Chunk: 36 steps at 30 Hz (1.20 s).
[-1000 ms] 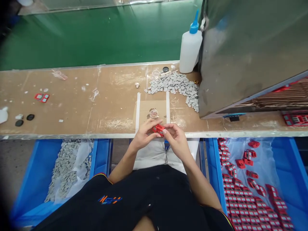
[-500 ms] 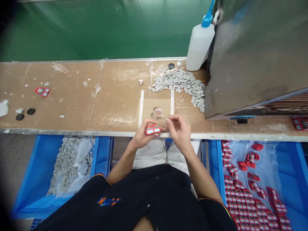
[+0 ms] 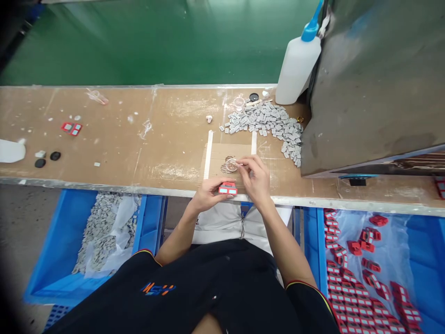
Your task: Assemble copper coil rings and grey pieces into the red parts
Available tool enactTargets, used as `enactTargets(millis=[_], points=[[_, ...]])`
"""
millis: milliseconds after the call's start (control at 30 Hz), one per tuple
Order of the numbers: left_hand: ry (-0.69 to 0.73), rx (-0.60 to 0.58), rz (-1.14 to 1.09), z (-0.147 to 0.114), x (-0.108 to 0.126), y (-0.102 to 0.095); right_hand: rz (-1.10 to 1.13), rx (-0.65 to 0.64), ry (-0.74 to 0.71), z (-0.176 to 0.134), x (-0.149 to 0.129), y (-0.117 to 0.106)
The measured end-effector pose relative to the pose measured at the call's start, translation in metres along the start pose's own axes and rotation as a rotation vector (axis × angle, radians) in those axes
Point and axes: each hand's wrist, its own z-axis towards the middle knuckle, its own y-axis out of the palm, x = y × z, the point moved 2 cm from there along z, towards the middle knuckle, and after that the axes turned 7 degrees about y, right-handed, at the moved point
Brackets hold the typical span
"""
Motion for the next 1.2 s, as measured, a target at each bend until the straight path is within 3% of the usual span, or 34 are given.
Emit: enactTargets(millis=[167,300,500,900,1100,1200], points=[[0.046,-0.003,0.176,0.001,0.003,0.003,0.140,0.054,0.171,-0.016,-0.004,-0.013],[0.088,0.026,0.256,0.001,0.001,0.007,0.152,0.079,0.201,-0.036,-0.015,-0.029],[0.126,0.034,0.280,0.002,0.002,0.009,0.037,0.024,0.118,-0.049,-0.021,-0.032],[0.158,0.049,0.309,0.002,0.002,0.009,-0.175,-0.036,-0.131,-0.045,-0.032,-0.024],[0.178,0.053,0.284,0.002,0.002,0.009,-0.191,-0.049,-0.178,-0.045,-0.032,-0.025],[0.171,0.048,0.280,0.002,0.003,0.009,-0.193,-0.050,-0.132,-0.045,-0.032,-0.024]])
